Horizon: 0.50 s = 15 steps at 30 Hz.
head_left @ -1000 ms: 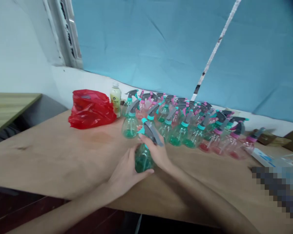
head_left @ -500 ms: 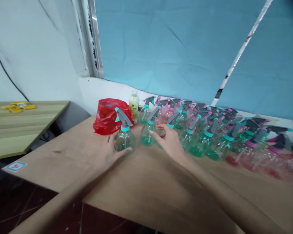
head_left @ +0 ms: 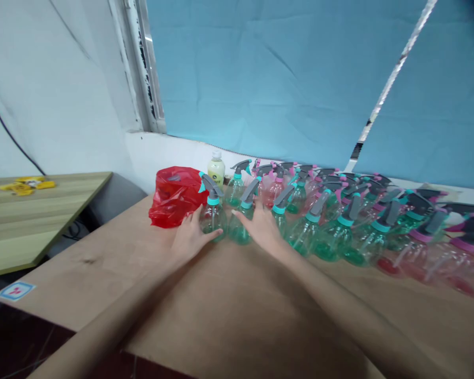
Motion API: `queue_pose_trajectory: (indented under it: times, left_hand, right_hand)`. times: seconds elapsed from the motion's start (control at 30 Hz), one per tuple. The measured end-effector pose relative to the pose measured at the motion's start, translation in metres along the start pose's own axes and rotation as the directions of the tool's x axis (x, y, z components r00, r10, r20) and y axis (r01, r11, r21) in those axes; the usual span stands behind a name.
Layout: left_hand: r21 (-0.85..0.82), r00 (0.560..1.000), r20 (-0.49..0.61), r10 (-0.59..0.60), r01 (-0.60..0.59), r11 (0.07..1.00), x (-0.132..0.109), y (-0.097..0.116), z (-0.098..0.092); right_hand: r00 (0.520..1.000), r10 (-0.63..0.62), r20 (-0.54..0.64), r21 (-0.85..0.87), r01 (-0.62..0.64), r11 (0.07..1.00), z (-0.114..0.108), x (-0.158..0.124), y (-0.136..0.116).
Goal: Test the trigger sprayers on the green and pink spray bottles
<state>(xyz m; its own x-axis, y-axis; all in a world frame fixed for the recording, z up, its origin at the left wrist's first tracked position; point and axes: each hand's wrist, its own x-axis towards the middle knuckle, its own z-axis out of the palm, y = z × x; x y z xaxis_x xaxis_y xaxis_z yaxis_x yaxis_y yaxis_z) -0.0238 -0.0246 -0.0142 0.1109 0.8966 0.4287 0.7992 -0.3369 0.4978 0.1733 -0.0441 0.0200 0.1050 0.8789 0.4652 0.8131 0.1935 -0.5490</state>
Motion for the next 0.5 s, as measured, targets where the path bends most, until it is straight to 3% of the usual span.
queue_pose_trajectory:
  times: [0.3, 0.5]
  left_hand:
    - [-0.004, 0.999, -0.003, 0.044, -0.044, 0.999, 0.004, -0.004, 0.002]
    - [0.050, 0.963, -0.242, 0.115, -0.106, 0.993, -0.021, 0.005, -0.007]
  right_hand:
    - [1.000, 0.005, 0.017, -0.010, -0.005, 1.000, -0.002, 0.009, 0.001]
    - [0.992, -0.031, 0.124, -0.103, 0.044, 0.994, -0.015, -0.002, -0.002]
